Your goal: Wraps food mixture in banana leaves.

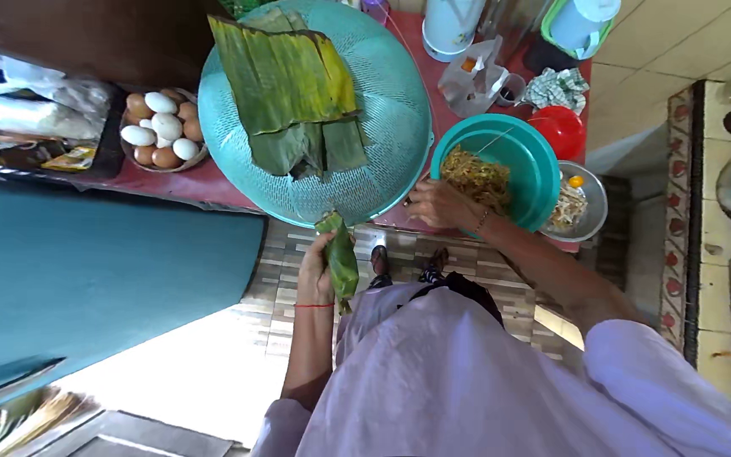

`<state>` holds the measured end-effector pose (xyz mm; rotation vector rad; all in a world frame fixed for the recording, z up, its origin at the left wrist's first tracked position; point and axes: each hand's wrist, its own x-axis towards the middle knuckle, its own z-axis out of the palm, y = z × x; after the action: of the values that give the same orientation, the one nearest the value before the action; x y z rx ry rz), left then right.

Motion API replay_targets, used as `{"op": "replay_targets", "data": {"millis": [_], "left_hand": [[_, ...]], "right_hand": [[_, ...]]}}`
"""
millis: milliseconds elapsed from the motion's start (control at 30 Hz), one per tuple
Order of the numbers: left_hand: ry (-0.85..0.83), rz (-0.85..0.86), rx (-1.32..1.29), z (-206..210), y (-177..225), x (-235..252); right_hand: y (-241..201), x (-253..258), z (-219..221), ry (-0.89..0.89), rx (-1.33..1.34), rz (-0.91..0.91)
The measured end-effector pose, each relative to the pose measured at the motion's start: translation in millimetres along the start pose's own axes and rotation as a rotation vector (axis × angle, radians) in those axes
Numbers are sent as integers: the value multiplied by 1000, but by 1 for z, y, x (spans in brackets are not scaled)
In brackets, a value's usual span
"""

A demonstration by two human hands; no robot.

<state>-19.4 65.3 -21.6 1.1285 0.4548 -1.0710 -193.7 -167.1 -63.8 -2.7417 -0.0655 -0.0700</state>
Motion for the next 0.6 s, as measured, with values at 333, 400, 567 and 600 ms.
{"op": "replay_targets", "data": {"millis": [333, 400, 567, 600], "left_hand": [[34, -82, -94, -11, 1, 9], [34, -78, -64, -11, 4, 9], [19, -105, -49, -13, 19, 10], [7, -116, -42, -14, 22, 10]], "right_hand": [[-69, -1, -13, 153, 5, 29], [-98, -2, -4, 159, 144, 36], [-111, 8, 28, -531, 536, 631], [-103, 6, 44, -495, 554, 780]]}}
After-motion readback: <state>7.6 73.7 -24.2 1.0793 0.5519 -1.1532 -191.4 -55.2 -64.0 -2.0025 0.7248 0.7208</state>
